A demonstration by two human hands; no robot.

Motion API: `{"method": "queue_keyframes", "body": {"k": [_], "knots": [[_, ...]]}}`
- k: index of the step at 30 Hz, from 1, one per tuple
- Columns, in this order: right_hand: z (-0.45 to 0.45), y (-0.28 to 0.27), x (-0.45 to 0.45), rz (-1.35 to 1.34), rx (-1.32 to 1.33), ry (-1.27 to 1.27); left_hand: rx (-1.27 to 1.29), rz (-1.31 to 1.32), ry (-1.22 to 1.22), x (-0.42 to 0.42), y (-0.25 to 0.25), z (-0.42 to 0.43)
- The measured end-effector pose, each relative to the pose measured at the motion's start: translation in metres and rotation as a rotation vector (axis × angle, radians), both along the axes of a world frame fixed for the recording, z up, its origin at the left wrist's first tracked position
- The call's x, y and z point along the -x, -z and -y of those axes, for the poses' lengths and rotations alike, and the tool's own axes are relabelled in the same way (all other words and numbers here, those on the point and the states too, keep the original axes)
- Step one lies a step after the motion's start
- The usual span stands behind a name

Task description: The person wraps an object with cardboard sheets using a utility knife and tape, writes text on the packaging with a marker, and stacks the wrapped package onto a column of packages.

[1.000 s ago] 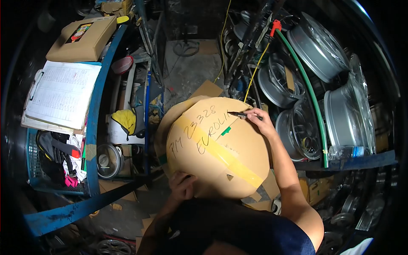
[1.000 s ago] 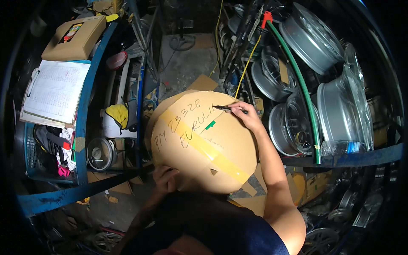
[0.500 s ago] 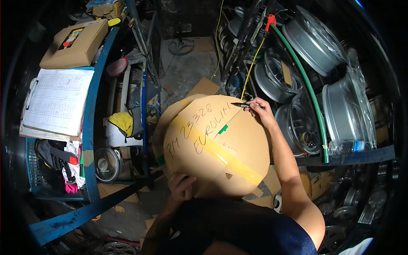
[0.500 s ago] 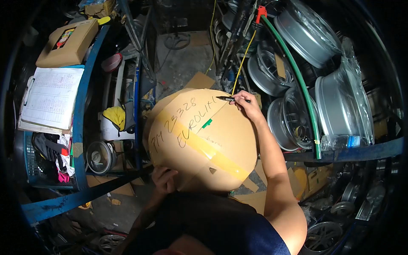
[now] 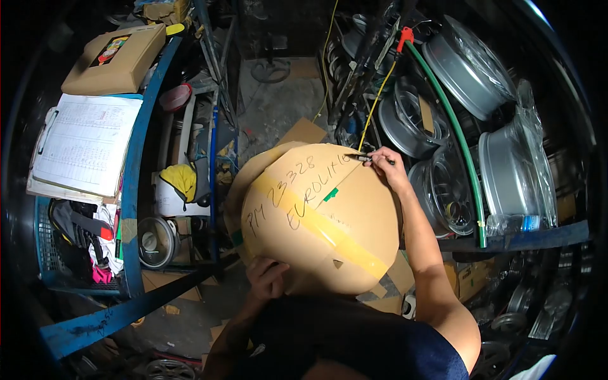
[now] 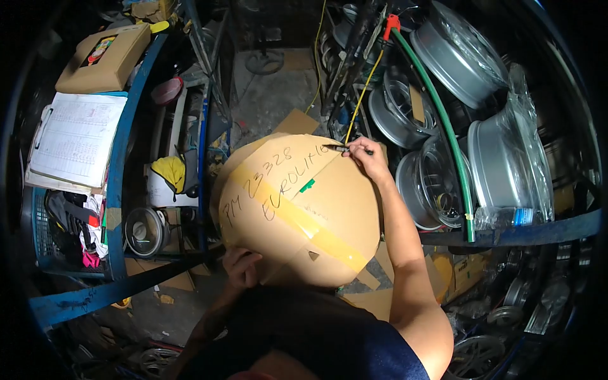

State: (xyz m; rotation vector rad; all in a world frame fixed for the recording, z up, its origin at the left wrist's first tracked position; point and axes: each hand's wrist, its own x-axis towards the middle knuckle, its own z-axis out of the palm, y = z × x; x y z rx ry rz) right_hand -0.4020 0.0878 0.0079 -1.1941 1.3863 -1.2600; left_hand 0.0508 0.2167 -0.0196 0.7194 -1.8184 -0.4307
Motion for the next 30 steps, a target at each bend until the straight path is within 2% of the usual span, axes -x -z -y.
{"method": "queue_keyframes", "body": {"k": [3, 6, 10, 15, 22, 25, 30], "knots": [[-0.001, 0.0, 0.0, -0.088, -0.008, 0.042, -0.007, 0.003, 0.009, 0.0, 0.0, -0.002], [-0.007, -0.005, -0.004, 0.008, 0.084, 0.09, -0.021, -0.005, 0.025, 0.001, -0.006, 0.002], [-0.024, -0.003, -0.016, 0.058, 0.053, 0.037, -0.051, 0.02, 0.034, -0.001, -0.008, -0.001], [-0.029, -0.012, -0.028, -0.112, 0.005, 0.016, -0.074, -0.034, 0.073, -0.002, -0.005, 0.0], [-0.026, -0.006, -0.035, -0.048, 0.032, 0.014, -0.07, 0.007, 0.033, -0.007, -0.008, -0.004], [-0.03, -0.008, -0.04, -0.121, 0.041, 0.026, -0.076, -0.015, 0.049, -0.007, -0.022, -0.002], [-0.029, -0.005, -0.042, -0.246, 0.088, -0.006, -0.075, 0.032, 0.05, -0.011, -0.008, -0.005]]}}
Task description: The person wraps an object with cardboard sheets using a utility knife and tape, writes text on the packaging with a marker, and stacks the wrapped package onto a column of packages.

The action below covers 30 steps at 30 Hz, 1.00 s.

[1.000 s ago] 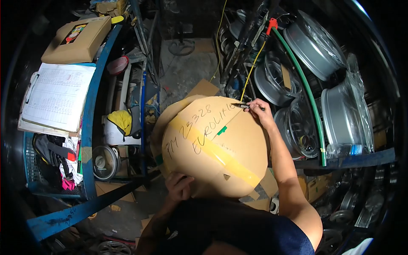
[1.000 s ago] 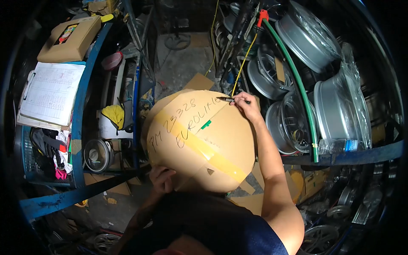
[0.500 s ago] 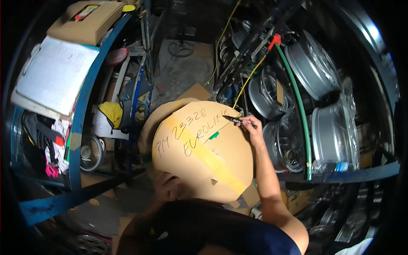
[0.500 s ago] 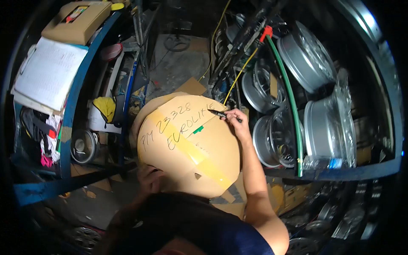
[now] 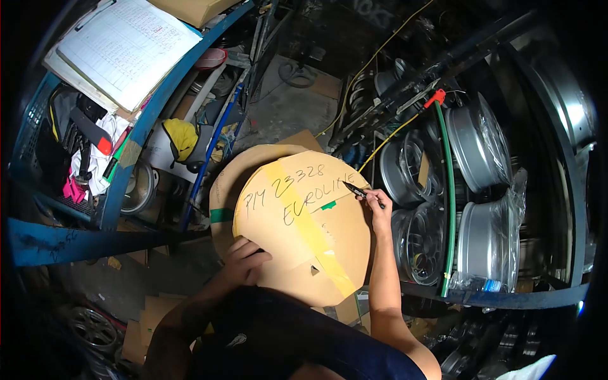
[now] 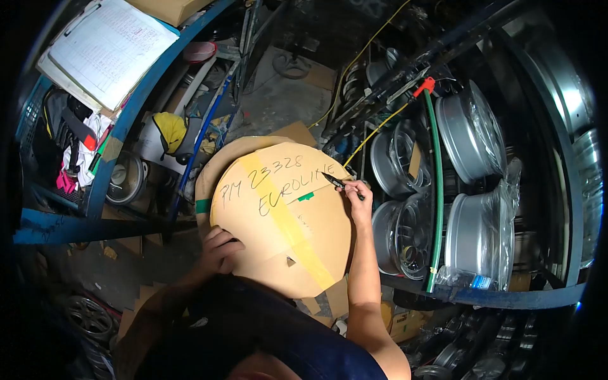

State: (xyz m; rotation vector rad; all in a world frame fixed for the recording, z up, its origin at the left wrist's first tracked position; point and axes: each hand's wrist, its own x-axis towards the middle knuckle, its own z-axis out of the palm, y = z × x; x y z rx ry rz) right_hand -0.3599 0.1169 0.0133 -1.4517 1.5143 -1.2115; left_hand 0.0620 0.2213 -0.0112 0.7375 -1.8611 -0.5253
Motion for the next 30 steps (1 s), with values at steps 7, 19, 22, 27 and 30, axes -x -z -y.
{"method": "queue_keyframes", "body": {"k": [7, 19, 22, 27, 30], "knots": [[-0.034, 0.003, 0.01, 0.374, 0.009, 0.172, 0.025, 0.005, -0.02, 0.002, -0.005, 0.002], [-0.107, -0.015, -0.004, 0.129, -0.179, 0.039, 0.048, 0.005, 0.006, 0.007, -0.003, 0.003], [-0.103, -0.014, -0.006, 0.141, -0.179, 0.02, 0.058, -0.004, 0.015, 0.009, -0.002, 0.003], [-0.12, -0.02, 0.019, 0.257, -0.23, -0.174, 0.042, -0.017, 0.008, 0.011, -0.004, 0.002], [-0.117, -0.013, 0.005, 0.325, -0.206, 0.005, 0.029, -0.012, 0.013, 0.01, -0.007, 0.001]]}}
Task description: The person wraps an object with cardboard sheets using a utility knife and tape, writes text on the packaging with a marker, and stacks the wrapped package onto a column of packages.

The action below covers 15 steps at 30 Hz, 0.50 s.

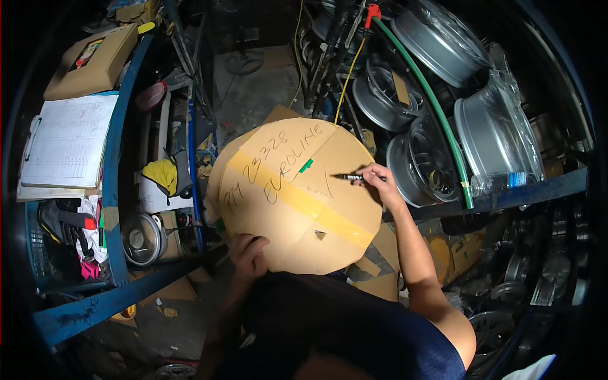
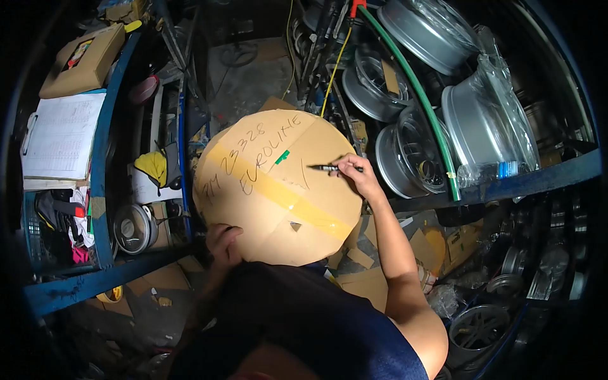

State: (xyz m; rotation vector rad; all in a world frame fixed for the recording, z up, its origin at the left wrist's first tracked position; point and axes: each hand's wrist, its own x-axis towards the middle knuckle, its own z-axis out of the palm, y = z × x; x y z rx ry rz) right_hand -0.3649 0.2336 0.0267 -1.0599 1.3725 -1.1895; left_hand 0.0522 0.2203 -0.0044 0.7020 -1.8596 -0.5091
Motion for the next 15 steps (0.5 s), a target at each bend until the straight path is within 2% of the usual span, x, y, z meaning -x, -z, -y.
{"method": "queue_keyframes", "body": {"k": [3, 6, 10, 11, 14, 15], "knots": [[0.012, -0.005, -0.012, -0.16, 0.059, 0.086, 0.01, 0.002, -0.002, 0.001, 0.003, 0.0], [0.006, 0.005, 0.005, -0.138, 0.039, -0.01, 0.029, -0.005, -0.02, 0.001, 0.005, 0.001], [-0.003, 0.017, 0.023, -0.051, 0.041, 0.113, 0.01, -0.017, -0.027, 0.001, 0.004, -0.001], [-0.006, 0.018, 0.027, -0.033, 0.066, 0.007, 0.017, -0.021, -0.026, 0.002, 0.004, -0.001], [0.0, 0.002, 0.007, -0.148, 0.045, -0.094, 0.034, -0.02, -0.026, 0.002, 0.004, 0.001], [0.002, 0.006, 0.003, -0.166, 0.031, 0.017, 0.034, -0.015, -0.025, 0.002, 0.004, 0.001]]}}
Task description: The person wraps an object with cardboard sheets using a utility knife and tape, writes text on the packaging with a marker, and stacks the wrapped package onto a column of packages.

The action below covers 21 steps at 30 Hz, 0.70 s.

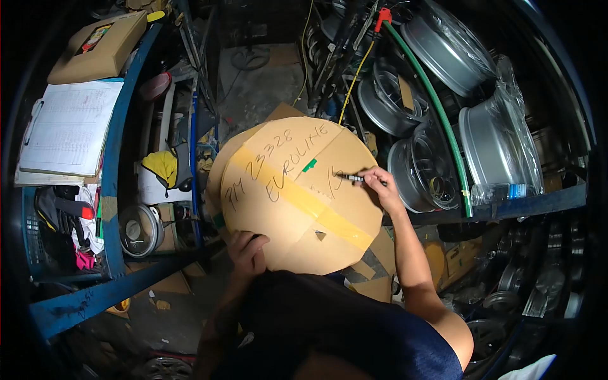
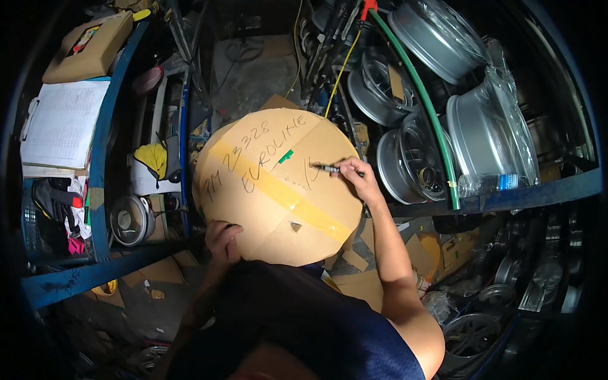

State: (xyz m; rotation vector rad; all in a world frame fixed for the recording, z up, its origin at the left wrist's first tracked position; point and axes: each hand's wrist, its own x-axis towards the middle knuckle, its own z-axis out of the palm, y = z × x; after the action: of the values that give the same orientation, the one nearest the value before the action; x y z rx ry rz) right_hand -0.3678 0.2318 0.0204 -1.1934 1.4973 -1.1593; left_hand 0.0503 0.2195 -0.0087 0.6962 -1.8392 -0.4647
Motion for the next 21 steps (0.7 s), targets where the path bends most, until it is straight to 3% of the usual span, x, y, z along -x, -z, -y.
{"method": "queue_keyframes", "body": {"k": [4, 16, 18, 19, 21], "knots": [[0.009, 0.009, -0.002, -0.13, 0.069, 0.037, 0.011, 0.013, -0.011, 0.0, 0.003, -0.001], [0.011, 0.015, 0.005, -0.024, 0.101, 0.152, 0.018, -0.02, 0.011, -0.001, -0.004, 0.0], [0.01, 0.012, 0.004, -0.035, 0.093, 0.164, -0.459, -0.506, -0.006, 0.001, 0.025, -0.005], [0.009, 0.011, 0.006, 0.006, 0.113, 0.14, -0.699, -0.749, -0.008, 0.003, 0.016, -0.003], [-0.002, 0.008, 0.006, 0.181, 0.261, 0.212, -0.872, -0.753, -0.07, 0.0, -0.023, 0.031]]}}
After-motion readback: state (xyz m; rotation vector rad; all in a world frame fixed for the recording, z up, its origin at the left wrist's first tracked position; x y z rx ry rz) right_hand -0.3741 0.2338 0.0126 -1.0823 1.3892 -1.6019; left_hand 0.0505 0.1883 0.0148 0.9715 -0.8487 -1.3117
